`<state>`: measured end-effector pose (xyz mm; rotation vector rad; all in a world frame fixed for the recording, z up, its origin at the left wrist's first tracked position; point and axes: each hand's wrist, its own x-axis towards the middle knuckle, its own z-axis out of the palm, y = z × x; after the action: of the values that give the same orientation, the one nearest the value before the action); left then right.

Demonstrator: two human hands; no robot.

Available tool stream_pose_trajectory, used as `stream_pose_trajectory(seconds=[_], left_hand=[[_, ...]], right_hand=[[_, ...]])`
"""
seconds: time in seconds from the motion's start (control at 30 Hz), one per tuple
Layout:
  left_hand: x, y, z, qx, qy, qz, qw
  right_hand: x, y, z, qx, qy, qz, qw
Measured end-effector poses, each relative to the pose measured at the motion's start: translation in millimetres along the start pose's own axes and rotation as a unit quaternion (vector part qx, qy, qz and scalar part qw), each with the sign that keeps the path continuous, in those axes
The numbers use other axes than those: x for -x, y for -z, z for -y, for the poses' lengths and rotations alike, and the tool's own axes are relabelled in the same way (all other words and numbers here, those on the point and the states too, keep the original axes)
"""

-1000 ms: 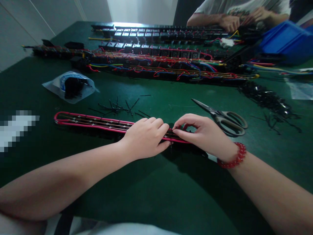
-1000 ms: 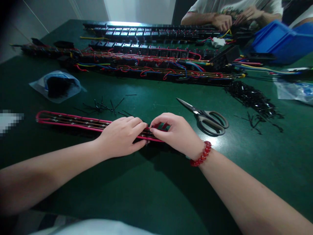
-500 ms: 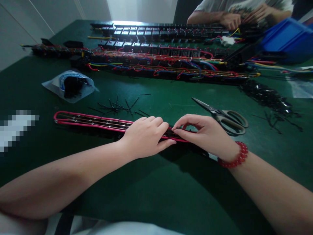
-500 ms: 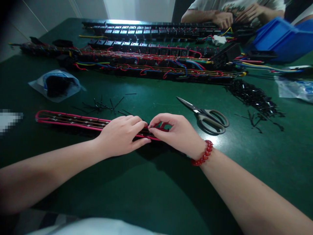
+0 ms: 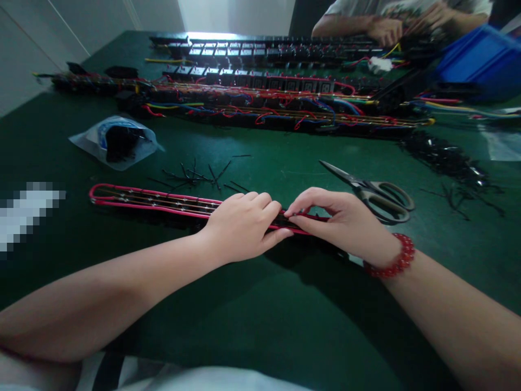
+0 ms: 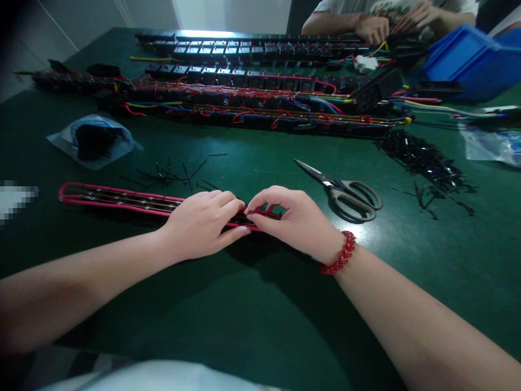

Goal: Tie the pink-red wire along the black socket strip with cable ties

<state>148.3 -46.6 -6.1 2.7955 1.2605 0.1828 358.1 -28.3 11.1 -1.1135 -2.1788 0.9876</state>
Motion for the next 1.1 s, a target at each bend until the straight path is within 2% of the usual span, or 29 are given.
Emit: stream_pose_trajectory(seconds=[0.43,1.1], left_hand=[[-0.3,0.9,-0.1,0.007,0.005,0.000,1.000],[-1.5,0.6,-0.5,0.011,0.011,-0.001,1.000]], right_hand=[[-0.5,0.2,-1.5,-0.006,0.025,0.009,1.000],[-0.3,-1.5,-0.7,0.030,0.011,0.006,0.999]])
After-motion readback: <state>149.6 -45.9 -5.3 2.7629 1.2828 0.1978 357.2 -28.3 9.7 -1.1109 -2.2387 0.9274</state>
